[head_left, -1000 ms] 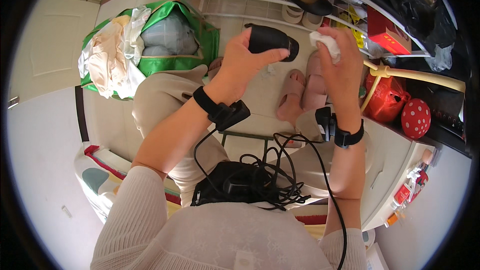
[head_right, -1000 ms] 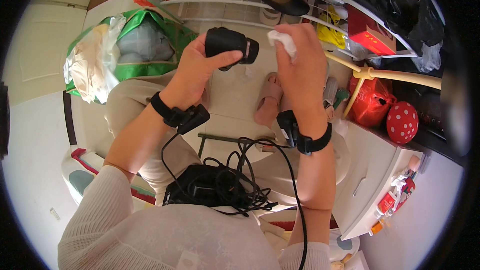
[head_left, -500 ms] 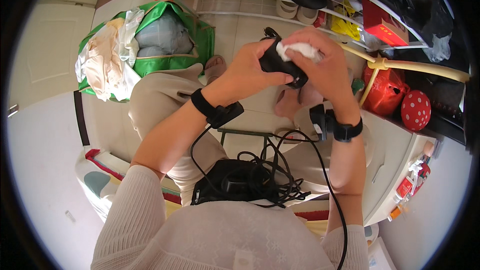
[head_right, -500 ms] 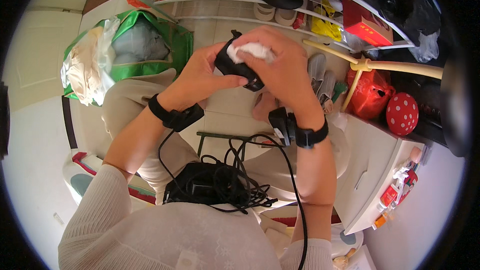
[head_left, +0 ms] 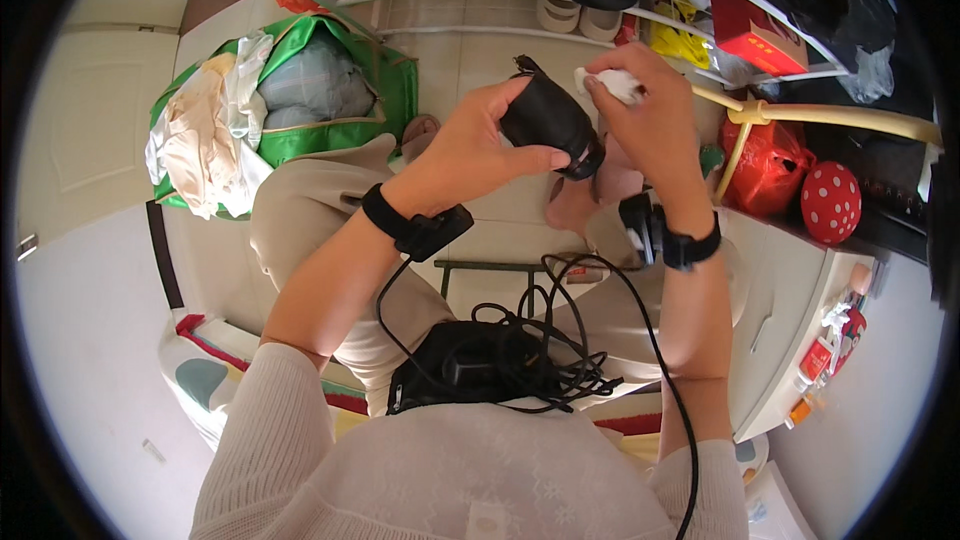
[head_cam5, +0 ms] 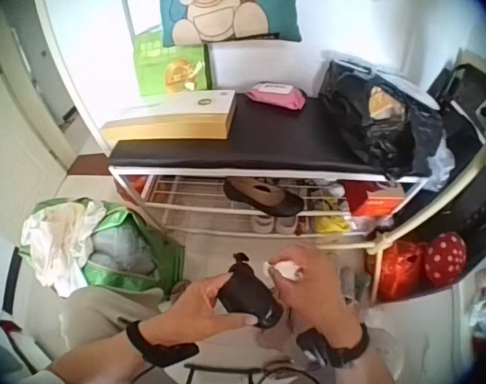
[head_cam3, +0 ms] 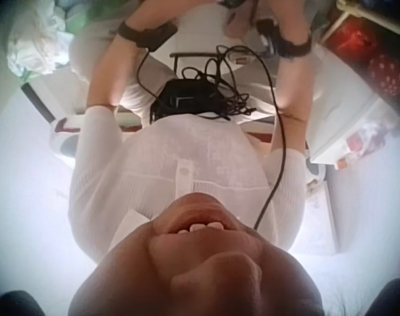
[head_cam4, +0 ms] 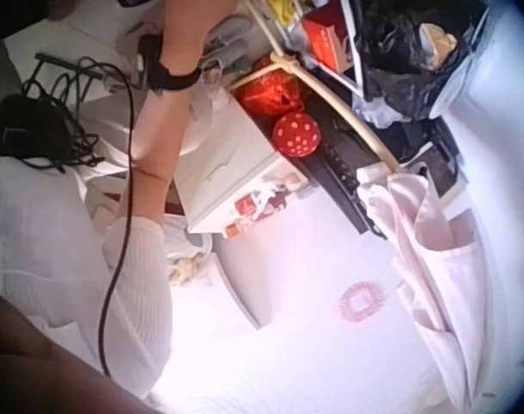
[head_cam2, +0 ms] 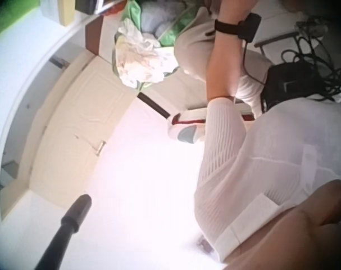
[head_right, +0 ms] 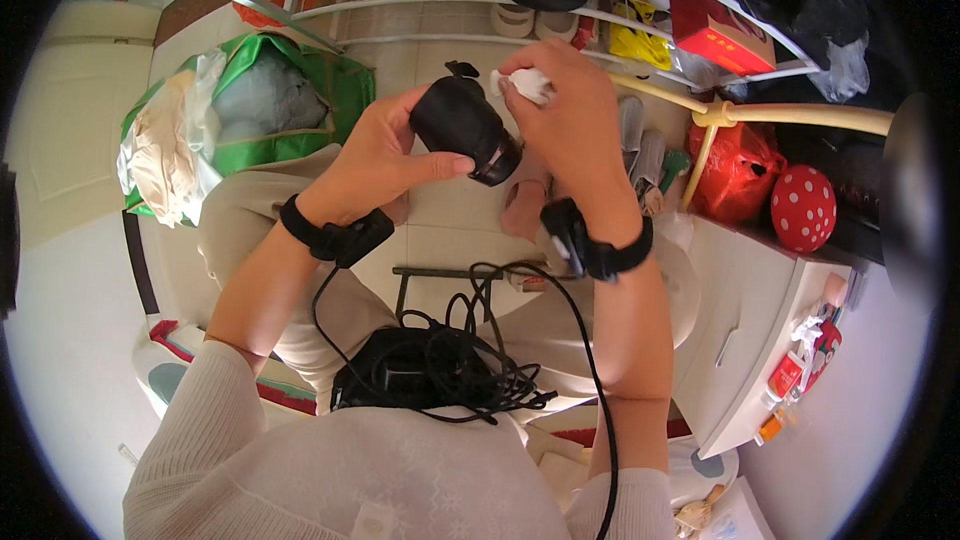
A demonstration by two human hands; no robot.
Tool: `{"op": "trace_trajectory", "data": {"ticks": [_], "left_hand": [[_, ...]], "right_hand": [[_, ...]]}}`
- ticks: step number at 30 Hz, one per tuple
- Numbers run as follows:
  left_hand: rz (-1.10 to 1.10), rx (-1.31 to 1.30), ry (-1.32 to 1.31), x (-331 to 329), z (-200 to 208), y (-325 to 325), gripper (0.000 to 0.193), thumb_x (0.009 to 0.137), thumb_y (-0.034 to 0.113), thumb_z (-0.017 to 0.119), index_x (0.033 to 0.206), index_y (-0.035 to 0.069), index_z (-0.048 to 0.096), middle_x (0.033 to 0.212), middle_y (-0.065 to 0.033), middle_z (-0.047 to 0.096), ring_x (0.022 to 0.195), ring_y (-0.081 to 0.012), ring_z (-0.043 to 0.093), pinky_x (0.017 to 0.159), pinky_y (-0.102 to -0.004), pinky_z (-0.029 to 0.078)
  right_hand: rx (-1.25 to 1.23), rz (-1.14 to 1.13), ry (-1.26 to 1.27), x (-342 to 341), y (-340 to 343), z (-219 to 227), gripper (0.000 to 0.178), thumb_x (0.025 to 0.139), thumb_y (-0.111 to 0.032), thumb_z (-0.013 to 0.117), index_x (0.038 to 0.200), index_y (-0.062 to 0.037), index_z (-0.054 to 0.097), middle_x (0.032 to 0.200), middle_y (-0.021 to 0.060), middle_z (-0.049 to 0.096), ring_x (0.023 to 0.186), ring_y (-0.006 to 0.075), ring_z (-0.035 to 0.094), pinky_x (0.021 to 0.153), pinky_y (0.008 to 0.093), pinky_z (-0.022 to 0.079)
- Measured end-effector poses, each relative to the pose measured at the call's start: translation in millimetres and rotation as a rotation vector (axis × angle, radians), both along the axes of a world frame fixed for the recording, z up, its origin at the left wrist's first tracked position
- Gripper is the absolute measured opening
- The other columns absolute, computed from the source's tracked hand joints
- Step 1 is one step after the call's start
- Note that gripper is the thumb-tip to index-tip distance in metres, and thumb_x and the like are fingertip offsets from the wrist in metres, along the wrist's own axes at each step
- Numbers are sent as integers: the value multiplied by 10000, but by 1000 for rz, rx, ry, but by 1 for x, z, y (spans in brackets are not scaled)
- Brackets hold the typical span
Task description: The person sits on the floor and wipes a black high-heeled shoe with a white wipe. They repeatedly rub the wipe over the shoe's upper, heel, and sole, then place the shoe on a nearby shelf.
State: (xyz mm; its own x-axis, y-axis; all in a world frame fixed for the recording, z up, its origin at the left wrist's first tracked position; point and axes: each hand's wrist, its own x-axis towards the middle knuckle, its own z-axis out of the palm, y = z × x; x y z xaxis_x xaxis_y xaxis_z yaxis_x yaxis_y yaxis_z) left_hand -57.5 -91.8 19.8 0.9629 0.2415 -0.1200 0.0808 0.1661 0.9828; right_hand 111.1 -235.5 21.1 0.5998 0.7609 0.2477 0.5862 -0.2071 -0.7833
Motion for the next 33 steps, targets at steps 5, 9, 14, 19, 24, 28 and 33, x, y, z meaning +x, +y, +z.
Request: {"op": "trace_trajectory", "data": {"ticks": [5, 9, 14, 19, 24, 28, 33], "left_hand": [[44, 64, -24, 5, 0, -4, 364, 804, 43, 845, 1113, 25, 654, 1001, -10, 673, 971, -98, 600, 913, -279, 482], [21, 80, -16, 3, -5, -1, 386, 801, 36, 846, 1124, 20, 635, 1010, -4, 646, 989, -91, 583, 906, -282, 480], [53, -5, 33, 4, -6, -3, 401, 792, 5, 843, 1137, 17, 639, 1009, 4, 633, 997, -92, 582, 918, -280, 482], [47, 64, 10, 5, 0, -3, 390, 799, 3, 839, 1140, 1, 649, 1022, -10, 672, 1001, -93, 584, 931, -287, 493], [19, 66, 19, 5, -6, -3, 433, 813, 5, 838, 1204, -1, 652, 1103, -21, 708, 1056, -98, 606, 982, -296, 488], [-24, -13, 2, 2, 2, 2, 436, 822, 8, 836, 1222, 17, 660, 1121, -1, 714, 1047, -91, 627, 995, -288, 485], [11, -137, 14, 4, 8, 2, 379, 844, 30, 834, 1187, 43, 673, 1085, 10, 726, 1021, -81, 646, 969, -286, 507]], "right_hand": [[91, 162, 254, -12, -2, 22, 170, 841, -50, 790, 988, -46, 704, 938, 77, 706, 855, 207, 668, 783, 310, 524], [12, 142, 186, -15, -1, 23, 167, 855, -26, 785, 989, -25, 685, 951, 44, 690, 886, 149, 639, 817, 287, 506], [41, 196, 115, -19, -2, 25, 164, 840, -33, 787, 965, -24, 682, 912, 57, 671, 844, 204, 637, 794, 300, 503], [49, 151, 26, -17, 1, 24, 159, 830, -24, 785, 944, -18, 675, 878, 73, 652, 814, 221, 629, 776, 310, 503], [16, 111, 17, -7, 0, 10, 171, 827, -26, 792, 968, -33, 696, 864, 62, 665, 803, 242, 644, 767, 317, 510], [-34, 9, 29, 10, -4, -4, 175, 851, -22, 788, 1008, -39, 712, 893, 56, 683, 818, 217, 653, 771, 316, 512], [91, 237, 330, 13, -10, 12, 165, 875, -89, 788, 1031, -78, 737, 905, 74, 702, 800, 236, 664, 762, 351, 528]]}}
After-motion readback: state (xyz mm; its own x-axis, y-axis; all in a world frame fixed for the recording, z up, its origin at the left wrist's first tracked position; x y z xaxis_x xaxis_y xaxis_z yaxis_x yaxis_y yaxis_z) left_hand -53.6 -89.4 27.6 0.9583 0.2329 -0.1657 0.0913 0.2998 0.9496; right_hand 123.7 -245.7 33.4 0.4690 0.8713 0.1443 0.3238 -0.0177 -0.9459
